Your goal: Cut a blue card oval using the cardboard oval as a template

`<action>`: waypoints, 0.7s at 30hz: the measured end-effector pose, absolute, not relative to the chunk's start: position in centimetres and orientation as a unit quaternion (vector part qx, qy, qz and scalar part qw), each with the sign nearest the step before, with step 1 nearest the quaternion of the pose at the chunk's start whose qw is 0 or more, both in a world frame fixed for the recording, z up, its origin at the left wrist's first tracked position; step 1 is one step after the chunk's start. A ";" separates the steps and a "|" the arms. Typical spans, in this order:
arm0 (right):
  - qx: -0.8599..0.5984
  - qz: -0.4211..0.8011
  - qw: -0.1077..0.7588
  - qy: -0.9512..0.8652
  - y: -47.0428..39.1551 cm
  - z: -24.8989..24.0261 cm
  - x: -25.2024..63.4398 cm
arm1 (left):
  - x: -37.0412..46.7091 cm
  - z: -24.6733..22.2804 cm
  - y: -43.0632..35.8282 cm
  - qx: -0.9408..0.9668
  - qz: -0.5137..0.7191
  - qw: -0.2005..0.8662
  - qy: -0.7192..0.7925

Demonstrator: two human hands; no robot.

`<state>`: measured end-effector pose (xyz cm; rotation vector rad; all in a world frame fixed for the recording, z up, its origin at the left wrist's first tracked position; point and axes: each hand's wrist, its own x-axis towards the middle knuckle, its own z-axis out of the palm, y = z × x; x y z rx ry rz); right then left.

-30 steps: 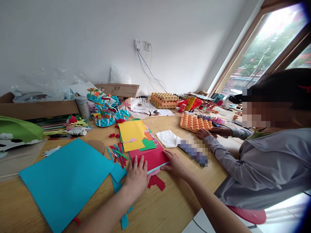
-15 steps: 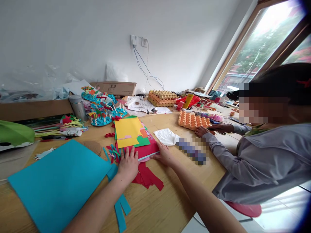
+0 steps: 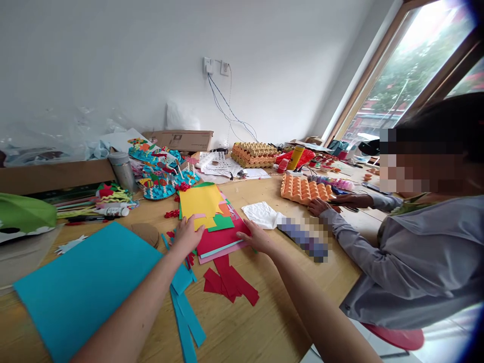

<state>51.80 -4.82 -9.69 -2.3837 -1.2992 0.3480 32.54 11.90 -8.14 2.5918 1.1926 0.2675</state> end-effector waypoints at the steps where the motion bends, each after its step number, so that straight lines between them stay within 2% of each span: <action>1: -0.855 0.118 0.205 -0.462 -4.6 -9.6 51.9 | 32.9 -8.1 13.0 0.886 0.086 0.147 0.431; 7: -0.870 0.089 0.207 -0.438 -1.9 -9.7 52.0 | 35.1 -8.3 17.3 0.842 0.069 0.173 0.506; 13: -0.885 0.091 0.216 -0.403 -0.2 -10.4 53.1 | 35.5 -9.0 16.1 0.849 0.051 0.202 0.485; 21: -0.881 0.156 0.267 -0.359 0.6 -9.5 55.5 | 35.2 -8.9 14.7 0.802 0.125 0.353 0.466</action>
